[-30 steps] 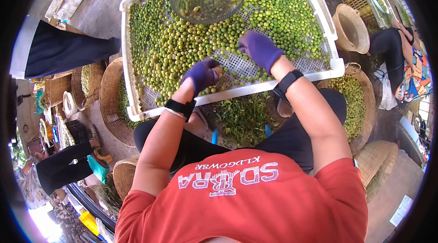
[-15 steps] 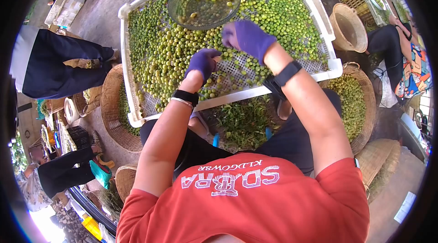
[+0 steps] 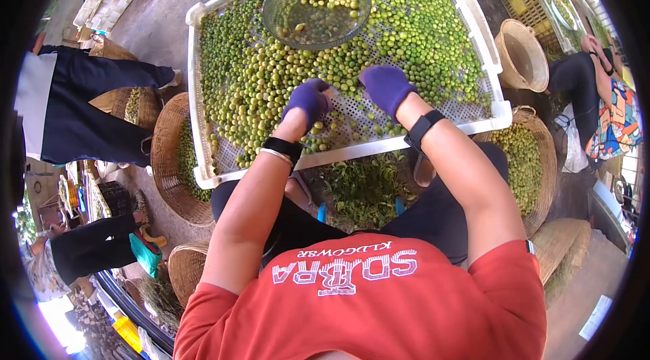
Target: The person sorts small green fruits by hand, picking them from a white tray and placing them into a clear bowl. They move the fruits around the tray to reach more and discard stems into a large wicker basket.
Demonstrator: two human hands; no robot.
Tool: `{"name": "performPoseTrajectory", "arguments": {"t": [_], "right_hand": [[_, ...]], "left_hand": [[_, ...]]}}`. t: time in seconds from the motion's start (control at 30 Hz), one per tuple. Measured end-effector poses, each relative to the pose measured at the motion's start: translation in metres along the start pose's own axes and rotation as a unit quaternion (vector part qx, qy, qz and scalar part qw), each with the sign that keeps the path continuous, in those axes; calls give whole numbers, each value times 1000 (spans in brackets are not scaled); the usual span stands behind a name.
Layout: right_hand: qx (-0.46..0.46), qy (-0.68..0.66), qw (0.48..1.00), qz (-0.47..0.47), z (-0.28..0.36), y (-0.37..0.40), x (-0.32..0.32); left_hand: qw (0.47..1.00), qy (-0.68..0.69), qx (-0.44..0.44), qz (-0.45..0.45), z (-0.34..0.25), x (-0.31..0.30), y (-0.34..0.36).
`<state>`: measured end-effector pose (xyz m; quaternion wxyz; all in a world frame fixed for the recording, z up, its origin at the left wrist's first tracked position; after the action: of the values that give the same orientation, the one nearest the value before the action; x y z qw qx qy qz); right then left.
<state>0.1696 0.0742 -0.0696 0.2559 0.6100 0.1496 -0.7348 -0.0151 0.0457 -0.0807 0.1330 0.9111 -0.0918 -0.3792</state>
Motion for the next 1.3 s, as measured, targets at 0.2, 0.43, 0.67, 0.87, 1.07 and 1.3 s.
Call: {"name": "performPoseTrajectory", "arguments": {"t": [0.2, 0.43, 0.67, 0.87, 1.07, 1.3], "right_hand": [[33, -88, 988, 122, 4, -3, 3], [-9, -18, 996, -88, 14, -41, -7], [9, 40, 998, -42, 10, -47, 9], [17, 37, 999, -13, 5, -44, 6], [29, -1, 1000, 11, 5, -35, -5], [-115, -25, 987, -111, 61, -58, 9]], "left_hand": [[703, 691, -148, 85, 45, -28, 5], [914, 395, -90, -18, 37, -46, 17], [992, -41, 2, -121, 22, -41, 12], [976, -207, 63, -7, 14, -13, 5], [971, -240, 22, 2, 15, -1, 6], [879, 449, -152, -48, 36, -40, 13]]}}
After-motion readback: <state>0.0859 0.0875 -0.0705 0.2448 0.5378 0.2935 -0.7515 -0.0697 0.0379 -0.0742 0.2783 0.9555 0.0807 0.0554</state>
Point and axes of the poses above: each hand's wrist, its own y-axis away from the middle knuckle, its own x-axis out of the palm, z = x × y, the point moved 4 cm from there along -y, towards the middle knuckle, and after that the axes turned 1 degree about x, right-handed, at the moved point
